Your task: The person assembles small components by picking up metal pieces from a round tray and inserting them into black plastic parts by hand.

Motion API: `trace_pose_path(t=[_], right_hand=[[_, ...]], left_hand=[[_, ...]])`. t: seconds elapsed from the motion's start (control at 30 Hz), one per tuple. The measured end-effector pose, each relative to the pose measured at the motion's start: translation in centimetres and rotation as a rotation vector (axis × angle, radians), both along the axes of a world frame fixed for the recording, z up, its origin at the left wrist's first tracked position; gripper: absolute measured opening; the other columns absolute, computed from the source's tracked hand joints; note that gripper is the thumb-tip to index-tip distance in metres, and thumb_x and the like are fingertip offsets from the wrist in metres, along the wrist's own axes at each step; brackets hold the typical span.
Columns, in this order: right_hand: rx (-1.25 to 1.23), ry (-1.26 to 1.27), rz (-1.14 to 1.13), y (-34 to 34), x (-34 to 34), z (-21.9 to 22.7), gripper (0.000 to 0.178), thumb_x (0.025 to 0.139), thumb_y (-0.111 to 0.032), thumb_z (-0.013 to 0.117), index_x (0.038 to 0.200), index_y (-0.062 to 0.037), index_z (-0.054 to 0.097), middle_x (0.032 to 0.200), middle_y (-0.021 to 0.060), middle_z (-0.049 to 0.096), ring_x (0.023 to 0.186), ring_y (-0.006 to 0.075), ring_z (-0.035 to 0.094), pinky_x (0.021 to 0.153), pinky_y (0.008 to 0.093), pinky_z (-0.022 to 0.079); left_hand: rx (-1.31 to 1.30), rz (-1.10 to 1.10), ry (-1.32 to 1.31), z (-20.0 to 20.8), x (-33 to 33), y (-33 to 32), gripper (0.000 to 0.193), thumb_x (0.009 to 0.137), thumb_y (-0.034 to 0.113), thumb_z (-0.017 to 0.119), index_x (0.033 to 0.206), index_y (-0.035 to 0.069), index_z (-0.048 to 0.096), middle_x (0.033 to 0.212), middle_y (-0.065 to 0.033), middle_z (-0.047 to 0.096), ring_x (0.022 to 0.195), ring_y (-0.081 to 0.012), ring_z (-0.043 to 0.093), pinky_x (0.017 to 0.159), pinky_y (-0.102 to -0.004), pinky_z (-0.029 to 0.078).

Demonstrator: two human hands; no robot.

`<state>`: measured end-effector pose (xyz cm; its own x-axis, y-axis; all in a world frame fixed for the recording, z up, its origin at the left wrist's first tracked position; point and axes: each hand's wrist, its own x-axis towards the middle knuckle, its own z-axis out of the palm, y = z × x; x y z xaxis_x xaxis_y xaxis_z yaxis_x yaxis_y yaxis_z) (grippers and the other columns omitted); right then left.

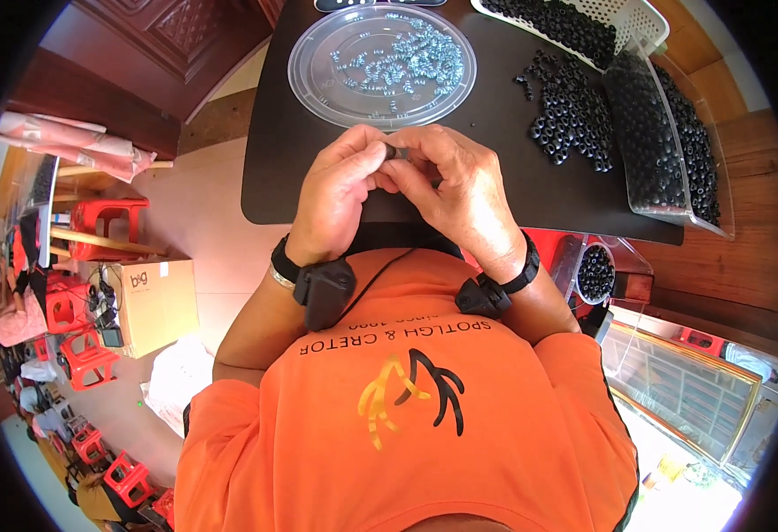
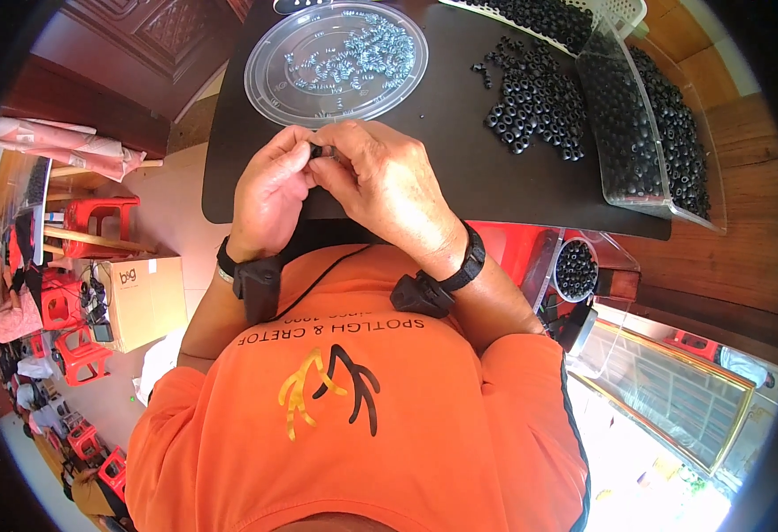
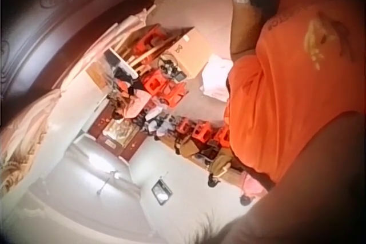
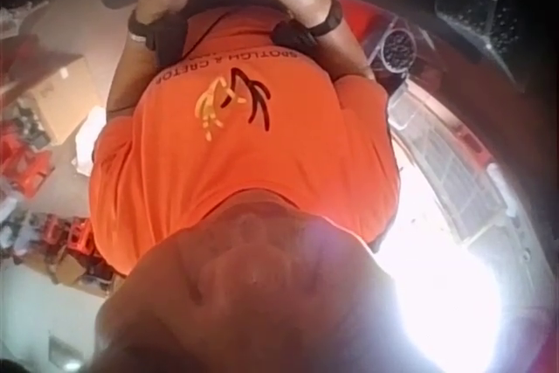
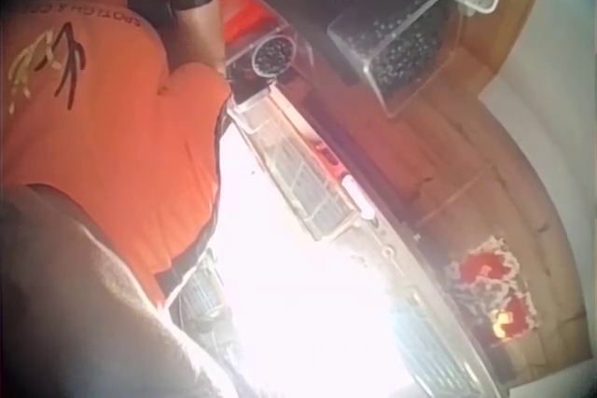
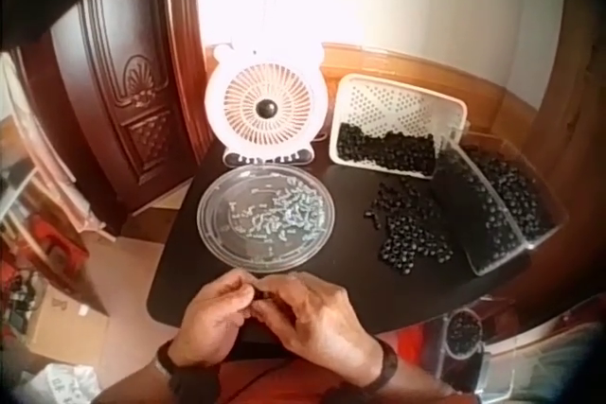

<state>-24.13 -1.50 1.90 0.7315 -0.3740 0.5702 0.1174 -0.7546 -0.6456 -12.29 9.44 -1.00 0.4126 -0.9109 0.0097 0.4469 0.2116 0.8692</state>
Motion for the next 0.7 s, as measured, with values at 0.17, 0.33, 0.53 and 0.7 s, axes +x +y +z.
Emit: trace_pose_path(t=[0.17,0.33,0.53,0.7], right_hand=[[0.441,-0.026,0.096,-0.3,-0.4,-0.4,0.007,0.085,-0.001,0.065,0.091,0.0001,0.061,0.079,0.0072,0.065,0.073,0.0125,0.067,0.063,0.0252,0.054],[0.385,-0.069,0.088,-0.9,-0.3,-1.6,0.008,0.087,0.004,0.062,0.095,0.0023,0.061,0.086,0.0083,0.066,0.075,0.0117,0.065,0.065,0.0244,0.054],[0.694,-0.115,0.207,0.0,-0.6,-0.3,0.006,0.088,0.002,0.061,0.093,0.0012,0.064,0.086,0.0059,0.066,0.069,0.0097,0.063,0.061,0.025,0.052],[0.448,-0.013,0.121,0.1,-0.4,-0.5,0.002,0.084,0.0,0.065,0.086,0.0001,0.065,0.08,0.0066,0.064,0.063,0.0131,0.064,0.057,0.0261,0.051]], left_hand=[[-0.179,-0.15,0.29,-1.0,0.7,0.1,0.025,0.096,0.028,0.046,0.095,0.003,0.052,0.085,-0.0061,0.053,0.084,-0.0235,0.056,0.078,-0.0341,0.044],[-0.195,-0.179,0.351,-1.4,0.9,0.2,0.025,0.096,0.028,0.046,0.095,0.004,0.053,0.085,-0.0055,0.052,0.085,-0.0235,0.056,0.077,-0.0341,0.044],[-0.096,-0.105,0.272,-1.0,-0.2,0.1,0.024,0.096,0.027,0.046,0.096,0.004,0.053,0.085,-0.0052,0.054,0.082,-0.0209,0.057,0.076,-0.0323,0.044],[-0.055,-0.08,0.219,-0.7,-0.9,0.1,0.024,0.097,0.026,0.045,0.097,0.004,0.053,0.087,-0.0058,0.058,0.081,-0.0178,0.058,0.075,-0.0305,0.044]])
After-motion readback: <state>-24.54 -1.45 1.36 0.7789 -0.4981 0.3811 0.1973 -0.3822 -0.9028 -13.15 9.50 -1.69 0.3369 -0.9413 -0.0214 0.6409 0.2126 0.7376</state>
